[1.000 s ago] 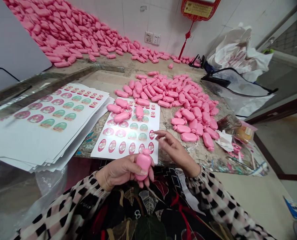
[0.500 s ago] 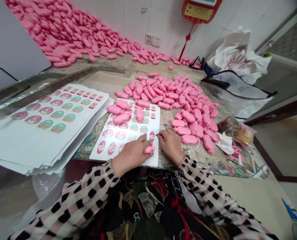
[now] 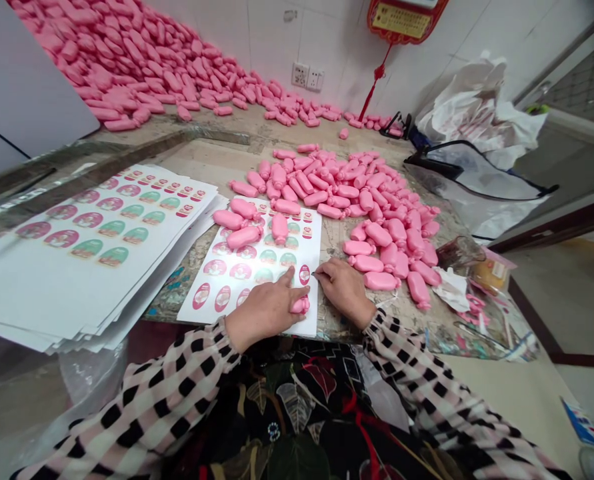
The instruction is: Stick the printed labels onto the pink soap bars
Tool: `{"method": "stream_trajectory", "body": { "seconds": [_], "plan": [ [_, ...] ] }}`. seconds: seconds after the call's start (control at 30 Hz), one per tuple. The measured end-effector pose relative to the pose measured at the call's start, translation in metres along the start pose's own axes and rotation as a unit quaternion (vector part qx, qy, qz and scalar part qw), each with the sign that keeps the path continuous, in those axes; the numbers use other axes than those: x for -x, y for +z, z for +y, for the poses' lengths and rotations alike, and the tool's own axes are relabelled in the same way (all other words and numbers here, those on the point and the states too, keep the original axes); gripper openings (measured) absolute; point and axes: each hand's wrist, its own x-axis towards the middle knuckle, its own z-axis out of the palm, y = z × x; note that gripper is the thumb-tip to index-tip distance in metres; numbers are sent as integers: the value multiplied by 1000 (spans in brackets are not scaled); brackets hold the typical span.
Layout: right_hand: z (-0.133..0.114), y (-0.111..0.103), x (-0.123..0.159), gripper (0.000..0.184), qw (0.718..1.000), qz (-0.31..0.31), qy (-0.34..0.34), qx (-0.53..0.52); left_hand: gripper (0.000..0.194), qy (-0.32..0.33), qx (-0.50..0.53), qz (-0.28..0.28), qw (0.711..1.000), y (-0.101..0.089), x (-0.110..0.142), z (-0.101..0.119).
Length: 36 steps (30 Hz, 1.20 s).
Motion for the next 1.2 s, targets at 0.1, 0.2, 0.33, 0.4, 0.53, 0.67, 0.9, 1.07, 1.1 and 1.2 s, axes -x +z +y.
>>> {"method": "stream_trajectory", "body": {
  "seconds": [0.1,0.2,0.33,0.4,0.53,0.67,0.9,1.07,1.1,1.2],
  "plan": [
    [1,6,3,16,998,4,15,-65,52,9,6,-14,1000,-3,-2,-1],
    [-1,14,5,15,988,18,66,-137,53,21,11,-25,999,-5,-6,-4],
    [-4,17,3,14,981,20,99,-164,56,33,-7,-42,999,-6,-12,-6],
    [-6,14,0,16,983,2,105,-152,59,30,-21,-53,998,-7,-14,-5],
    [-9,6,-10,21,981,-38,143,-123,65,18,-38,-60,997,-10,-18,-4],
    [-13,1,-16,21,979,-56,174,-92,63,22,-36,-57,997,-10,-19,-3],
    [-28,-15,-18,16,987,-37,150,-39,63,8,-18,-62,998,-11,-18,0],
    [-27,-32,-20,17,983,14,165,-78,57,15,16,-39,999,-10,-16,-1],
    [-24,-34,-20,17,980,24,165,-104,55,19,29,-30,999,-9,-15,-2],
    [-14,-33,-14,24,956,53,169,-234,52,30,136,33,990,-5,-9,-6]
  ]
}}
